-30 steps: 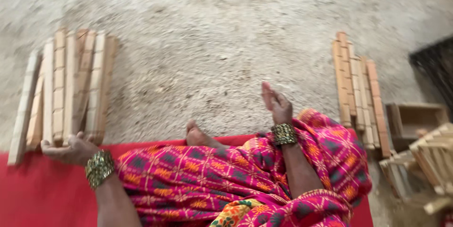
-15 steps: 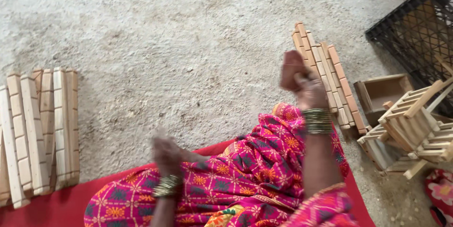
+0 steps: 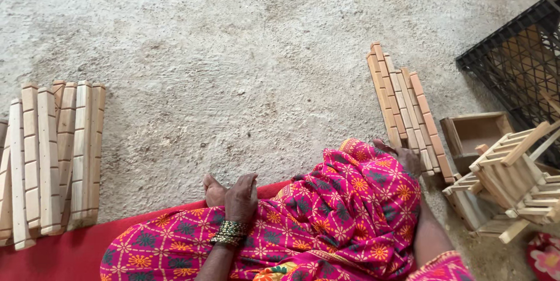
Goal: The person sits on a red mat and sands a rectangular wooden piece using a small sanding block. They hold the piece in one hand and rub the block along its length repeatedly, then place the finished piece aside and pick up another to continue the process.
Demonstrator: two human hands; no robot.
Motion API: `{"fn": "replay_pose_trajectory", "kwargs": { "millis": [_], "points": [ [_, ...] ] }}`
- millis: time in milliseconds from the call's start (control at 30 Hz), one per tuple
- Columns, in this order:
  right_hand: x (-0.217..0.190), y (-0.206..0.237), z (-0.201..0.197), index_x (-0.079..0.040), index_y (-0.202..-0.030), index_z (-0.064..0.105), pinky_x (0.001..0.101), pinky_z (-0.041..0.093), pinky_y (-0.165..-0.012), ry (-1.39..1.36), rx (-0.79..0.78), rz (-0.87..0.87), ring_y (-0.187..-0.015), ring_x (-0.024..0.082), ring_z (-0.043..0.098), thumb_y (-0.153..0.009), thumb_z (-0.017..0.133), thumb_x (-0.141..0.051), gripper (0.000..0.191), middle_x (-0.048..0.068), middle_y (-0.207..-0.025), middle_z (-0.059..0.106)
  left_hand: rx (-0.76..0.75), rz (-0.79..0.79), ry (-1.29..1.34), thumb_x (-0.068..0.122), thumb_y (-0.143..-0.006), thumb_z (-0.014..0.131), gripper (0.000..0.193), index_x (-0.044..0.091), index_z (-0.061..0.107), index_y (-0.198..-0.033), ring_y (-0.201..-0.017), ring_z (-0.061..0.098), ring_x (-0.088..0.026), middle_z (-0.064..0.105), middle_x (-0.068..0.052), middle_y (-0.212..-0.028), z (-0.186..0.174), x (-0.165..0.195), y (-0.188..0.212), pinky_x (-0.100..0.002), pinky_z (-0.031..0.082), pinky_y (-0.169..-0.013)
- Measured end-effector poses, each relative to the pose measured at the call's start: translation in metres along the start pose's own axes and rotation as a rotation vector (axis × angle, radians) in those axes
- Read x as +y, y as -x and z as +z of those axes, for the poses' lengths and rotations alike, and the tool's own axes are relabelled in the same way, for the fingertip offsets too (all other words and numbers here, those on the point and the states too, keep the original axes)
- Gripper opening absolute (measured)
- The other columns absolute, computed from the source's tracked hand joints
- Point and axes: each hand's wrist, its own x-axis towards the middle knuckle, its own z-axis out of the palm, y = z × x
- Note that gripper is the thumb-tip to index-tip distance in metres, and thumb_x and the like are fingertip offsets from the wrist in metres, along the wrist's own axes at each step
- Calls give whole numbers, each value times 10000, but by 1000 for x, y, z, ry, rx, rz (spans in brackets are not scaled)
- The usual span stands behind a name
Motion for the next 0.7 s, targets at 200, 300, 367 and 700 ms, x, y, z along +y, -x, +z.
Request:
{"fn": "replay_pose_trajectory", "kwargs": {
  "millis": [200,300,367,700],
  "points": [
    [16,-32,-17,-194,-1102,782,439,584,-808,-79,17,-20,-890,278,745,-906,723,-391,284,102,-1005,779,11,14,3,84,-901,623,184,72,682,-1075,-857,724,-316,735,-114,-1052,-2,3,0,-411,598,-735],
    [10,-40,-23,-234,-1091,805,407,582,-749,5,-30,-10,-848,248,758,-906,733,-411,266,81,-981,808,9,15,3,83,-909,622,180,73,680,-1078,-863,724,-315,732,-116,-1040,-1,4,0,-411,598,-738],
    [1,-40,-33,-255,-1110,797,367,573,-654,10,-96,42,-789,215,762,-953,688,-419,252,59,-960,826,13,15,37,75,-904,614,180,63,670,-1075,-862,726,-311,729,-117,-1056,-1,5,0,-407,602,-738],
    [-112,-13,-141,-110,-1371,644,266,605,-747,-866,-159,40,-995,140,708,-919,632,-177,457,133,-1232,725,3,-232,249,159,-961,616,214,49,688,-1131,-885,762,-235,762,-123,-1048,12,-8,-9,-336,611,-773]
  ]
}}
